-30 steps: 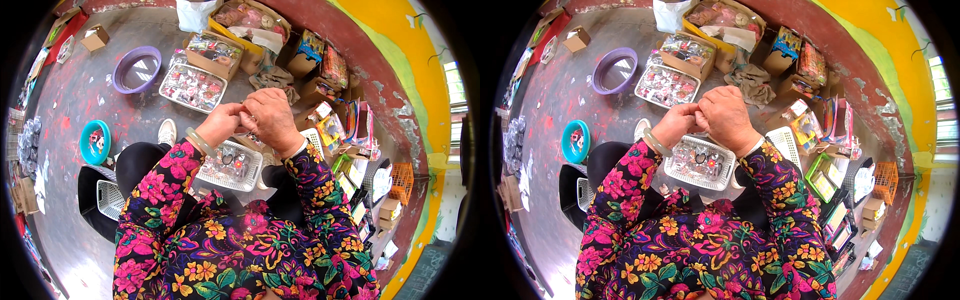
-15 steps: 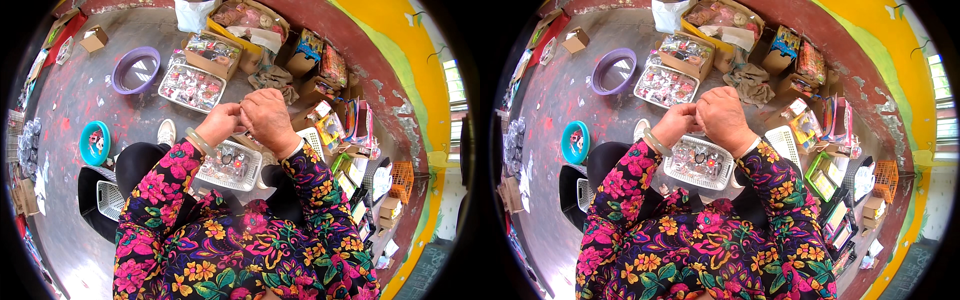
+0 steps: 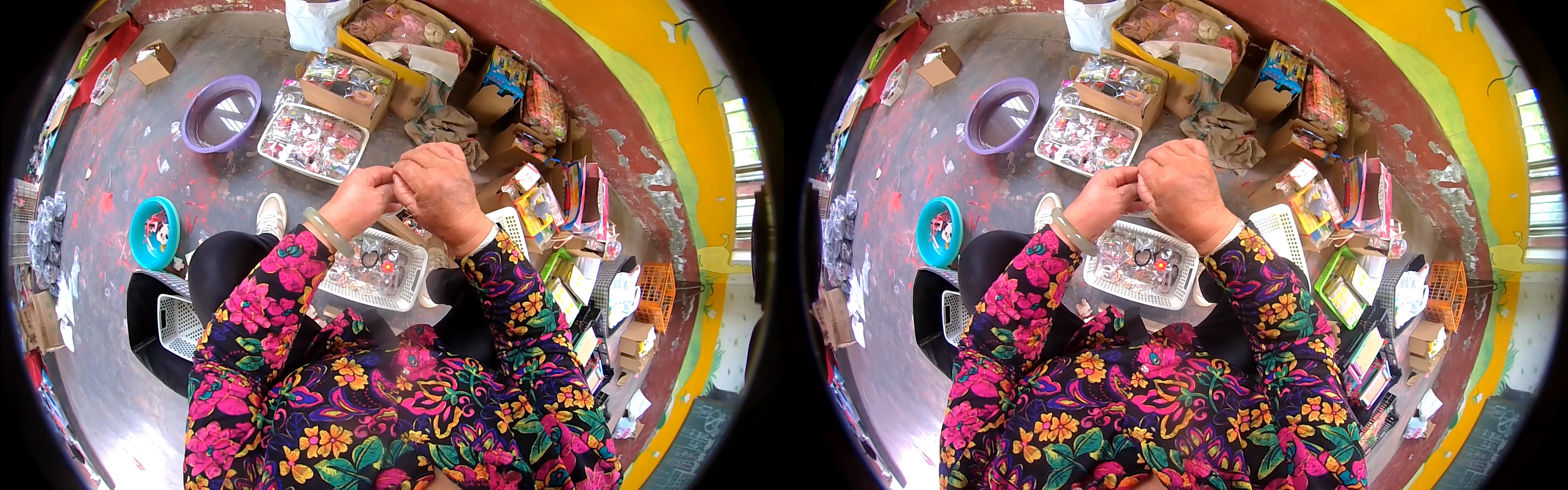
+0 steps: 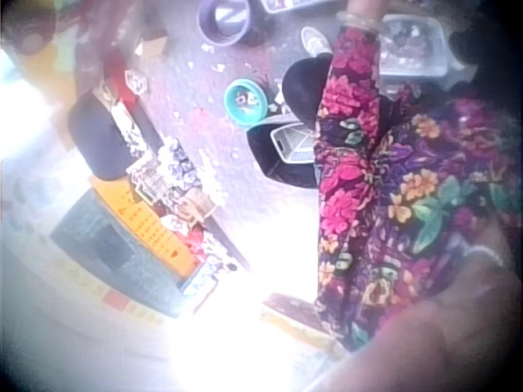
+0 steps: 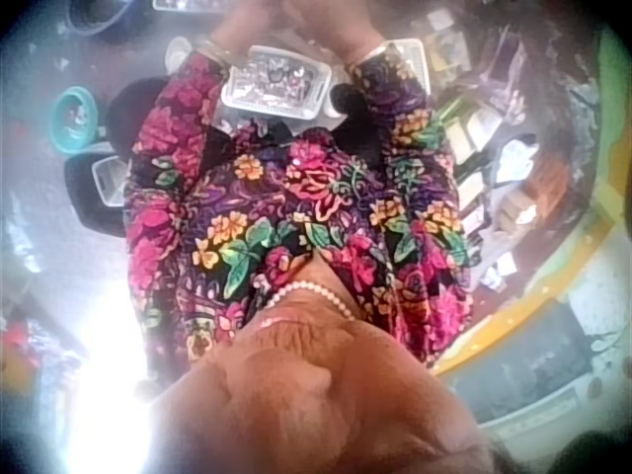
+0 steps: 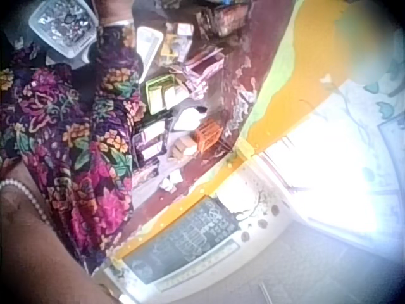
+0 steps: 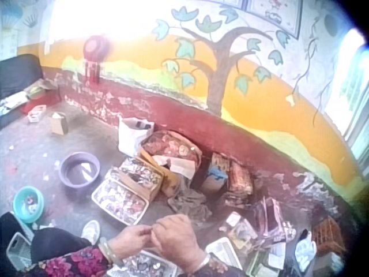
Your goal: The person sits on the floor and repeatedly picks up small items from a white basket, places them into small plastic bags, and seals the bags. The person then places the sealed bags into a cardboard box. The process is repeated for multiple items.
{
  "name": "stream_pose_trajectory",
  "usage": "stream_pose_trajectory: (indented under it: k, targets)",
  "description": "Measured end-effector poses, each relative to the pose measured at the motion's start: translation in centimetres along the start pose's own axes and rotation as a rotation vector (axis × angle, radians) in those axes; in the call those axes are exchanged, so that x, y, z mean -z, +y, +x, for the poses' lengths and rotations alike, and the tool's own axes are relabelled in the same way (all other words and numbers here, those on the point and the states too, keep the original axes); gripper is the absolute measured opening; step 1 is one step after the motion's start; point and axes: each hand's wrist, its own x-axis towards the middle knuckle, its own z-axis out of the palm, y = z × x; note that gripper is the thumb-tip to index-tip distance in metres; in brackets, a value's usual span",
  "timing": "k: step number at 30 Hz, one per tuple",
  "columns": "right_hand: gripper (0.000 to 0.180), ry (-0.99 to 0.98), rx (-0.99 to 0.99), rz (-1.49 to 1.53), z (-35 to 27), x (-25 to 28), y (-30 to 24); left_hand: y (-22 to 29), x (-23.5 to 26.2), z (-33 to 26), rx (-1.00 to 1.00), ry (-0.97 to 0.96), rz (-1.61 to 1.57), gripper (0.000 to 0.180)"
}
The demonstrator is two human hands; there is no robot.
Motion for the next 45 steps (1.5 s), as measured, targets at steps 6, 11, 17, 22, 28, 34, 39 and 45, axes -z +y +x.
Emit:
stream_pose_trajectory:
  k: [6, 11, 17, 22, 28, 34, 39, 45]
  targets:
    - [0.007, -0.018, -0.018, -0.034, 0.1, 0.3, -0.3, -0.2, -0.3, -0.1, -0.037, 0.034, -0.064, 0.018]
    - [0.007, -0.07, -0.002, -0.125, 0.0, 0.0, -0.8, -1.8, 0.9, 0.7, -0.144, 0.036, 0.257, 0.016]
    - [0.004, 0.067, -0.048, -0.019, 0.2, 0.3, -0.7, 0.1, -0.2, 0.0, -0.059, 0.06, 0.05, 0.02]
    - [0.004, 0.103, -0.039, -0.005, 0.4, 0.3, -0.9, -1.0, 0.5, 0.5, -0.094, 0.049, 0.082, 0.022]
    - [0.009, 0.121, -0.035, 0.006, 0.2, -0.2, -0.4, -1.3, 0.2, 0.8, -0.201, 0.085, 0.073, 0.023]
    - [0.006, 0.182, -0.131, 0.081, 0.3, -0.3, -0.3, 0.1, 0.2, 0.3, -0.101, -0.001, 0.051, 0.024]
    - [0.004, 0.204, -0.28, 0.268, 0.4, -0.4, 0.7, 1.0, -0.1, -0.1, -0.03, 0.03, 0.008, 0.026]
    - [0.007, 0.181, -0.743, 0.829, -0.2, 0.6, 2.2, 2.1, -0.2, -0.7, 0.002, 0.017, -0.256, 0.026]
